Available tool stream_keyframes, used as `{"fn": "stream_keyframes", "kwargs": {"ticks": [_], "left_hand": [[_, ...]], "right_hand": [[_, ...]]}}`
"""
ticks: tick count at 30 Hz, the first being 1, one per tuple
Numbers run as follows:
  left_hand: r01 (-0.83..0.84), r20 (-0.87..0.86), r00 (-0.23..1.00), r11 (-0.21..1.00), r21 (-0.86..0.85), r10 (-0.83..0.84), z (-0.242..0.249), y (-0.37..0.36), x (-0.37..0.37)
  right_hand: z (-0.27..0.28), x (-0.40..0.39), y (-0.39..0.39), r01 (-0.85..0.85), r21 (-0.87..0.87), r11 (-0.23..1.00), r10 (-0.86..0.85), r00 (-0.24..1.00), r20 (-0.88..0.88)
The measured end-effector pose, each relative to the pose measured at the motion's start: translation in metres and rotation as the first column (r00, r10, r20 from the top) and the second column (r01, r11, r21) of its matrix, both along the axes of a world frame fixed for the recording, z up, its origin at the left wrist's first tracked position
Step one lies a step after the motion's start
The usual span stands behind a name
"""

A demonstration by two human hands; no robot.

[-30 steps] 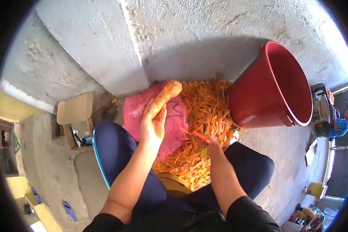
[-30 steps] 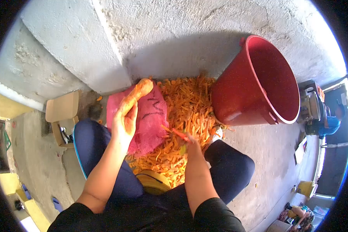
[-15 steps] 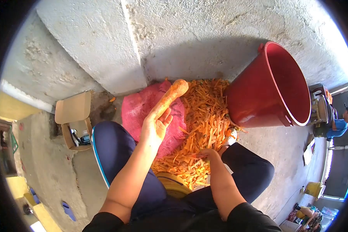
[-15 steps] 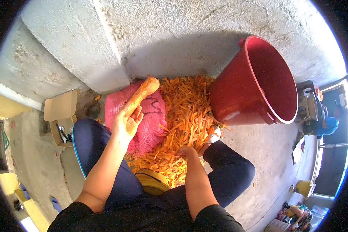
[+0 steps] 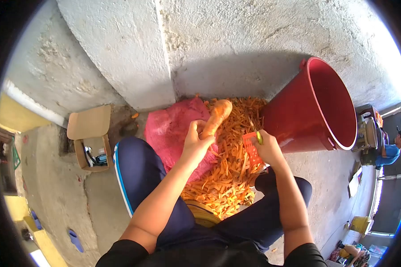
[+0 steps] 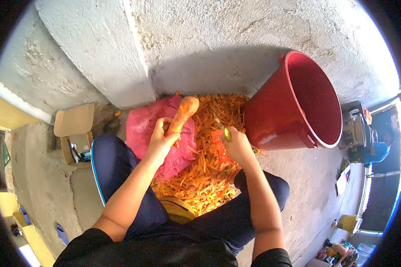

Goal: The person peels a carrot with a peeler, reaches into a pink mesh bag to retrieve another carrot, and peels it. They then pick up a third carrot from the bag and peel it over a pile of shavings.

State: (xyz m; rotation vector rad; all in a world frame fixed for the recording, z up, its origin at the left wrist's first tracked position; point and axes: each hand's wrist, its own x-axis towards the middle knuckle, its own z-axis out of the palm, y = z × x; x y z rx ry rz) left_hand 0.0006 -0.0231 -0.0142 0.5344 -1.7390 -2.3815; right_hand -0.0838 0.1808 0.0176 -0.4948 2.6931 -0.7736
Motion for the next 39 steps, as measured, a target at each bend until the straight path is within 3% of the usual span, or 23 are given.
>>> {"fn": "stream_keyframes", "kwargs": {"ticks": [3, 4, 7, 10, 16, 23, 29, 39], "left_hand": [[-0.051, -0.126, 0.992, 0.941, -0.336, 0.009, -0.009, 0.006, 0.002], [-0.039, -0.054, 0.998, 0.921, -0.388, 0.02, -0.008, 0.007, 0.004], [-0.163, -0.218, 0.976, 0.712, -0.683, 0.015, 0.0, 0.01, 0.003], [-0.142, -0.171, 0.984, 0.757, -0.638, 0.04, -0.001, 0.011, 0.0], [-0.15, -0.196, 0.981, 0.643, -0.751, 0.0, 0.001, 0.017, -0.003], [-0.115, -0.165, 0.986, 0.613, -0.782, -0.026, -0.003, 0.021, -0.002], [-0.042, -0.11, 0.991, 0.62, -0.784, -0.073, 0.0, 0.024, 0.002], [-0.001, -0.07, 0.993, 0.585, -0.811, -0.095, 0.001, 0.026, 0.0]], "right_hand": [[-0.01, 0.003, -0.003, 0.004, -0.058, 0.998, -0.007, 0.999, -0.051], [-0.008, 0.002, -0.007, -0.016, -0.091, 0.996, 0.009, 0.997, -0.071], [-0.009, -0.002, -0.01, 0.013, -0.07, 0.997, -0.015, 0.999, -0.031], [-0.011, -0.001, -0.015, -0.007, -0.059, 0.998, 0.005, 0.999, -0.037], [-0.008, 0.009, -0.043, -0.096, 0.141, 0.985, 0.092, 0.995, 0.037], [-0.005, 0.011, -0.05, -0.15, 0.237, 0.96, 0.134, 0.988, 0.08], [-0.02, -0.01, -0.043, -0.01, 0.4, 0.916, 0.023, 0.999, -0.027], [-0.029, -0.025, -0.048, 0.13, 0.347, 0.929, -0.104, 0.99, -0.093]]}}
